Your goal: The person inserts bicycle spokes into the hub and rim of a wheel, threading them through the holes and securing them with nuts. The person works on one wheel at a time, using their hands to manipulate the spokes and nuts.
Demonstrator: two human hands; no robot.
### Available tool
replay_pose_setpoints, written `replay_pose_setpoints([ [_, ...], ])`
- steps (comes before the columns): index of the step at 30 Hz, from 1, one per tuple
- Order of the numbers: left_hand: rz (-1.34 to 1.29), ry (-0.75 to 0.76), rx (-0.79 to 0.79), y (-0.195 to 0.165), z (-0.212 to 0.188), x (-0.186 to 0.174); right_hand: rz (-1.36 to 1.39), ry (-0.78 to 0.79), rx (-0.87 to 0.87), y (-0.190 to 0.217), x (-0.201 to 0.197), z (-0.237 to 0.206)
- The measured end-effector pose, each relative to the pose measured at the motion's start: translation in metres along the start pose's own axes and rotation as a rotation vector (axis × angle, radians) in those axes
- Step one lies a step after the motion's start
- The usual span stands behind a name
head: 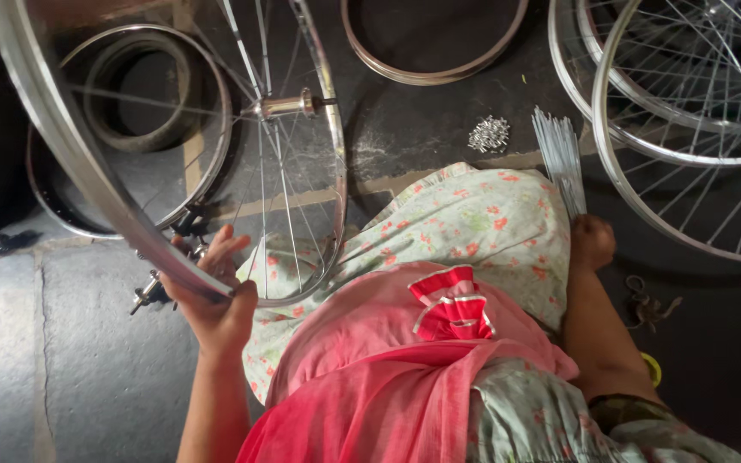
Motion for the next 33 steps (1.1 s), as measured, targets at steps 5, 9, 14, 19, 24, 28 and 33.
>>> replay_pose_setpoints([
  [5,-0.071,-0.021,-0.037,0.007,0.028,-0.022,0.057,-0.048,0.022,0.005,-0.006,-0.002],
  [9,-0.056,-0.025,-0.078,0.009,0.038,-0.027,0.199,-0.037,0.107,-0.003,-0.002,-0.002],
  [14,-0.094,-0.029,-0.049,0.005,0.045,-0.030,0.384,-0.019,0.030,0.003,-0.004,0.004],
  [19,0.085,-0.093,-0.188,0.006,0.048,-0.048,0.776,0.126,-0.203,0.060,-0.027,0.001],
  [24,0.086,-0.126,-0.226,0.006,0.054,-0.055,1.329,0.497,-0.066,0.152,-0.026,-0.014],
  [28,0.038,-0.116,-0.217,0.005,0.055,-0.052,1.515,0.760,0.130,0.218,-0.002,-0.039],
  [33,0.045,-0.129,-0.232,0.006,0.051,-0.050,1.641,0.961,0.257,0.274,0.022,-0.057],
])
Point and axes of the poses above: each hand's wrist, its own z-axis towards the middle knuckle, its own x-axis out of the palm, y = z × x, the point moved 5 cm from there along z, towards the middle knuckle, and after that the axes turned 15 degrees about x, right-handed, at the moved point
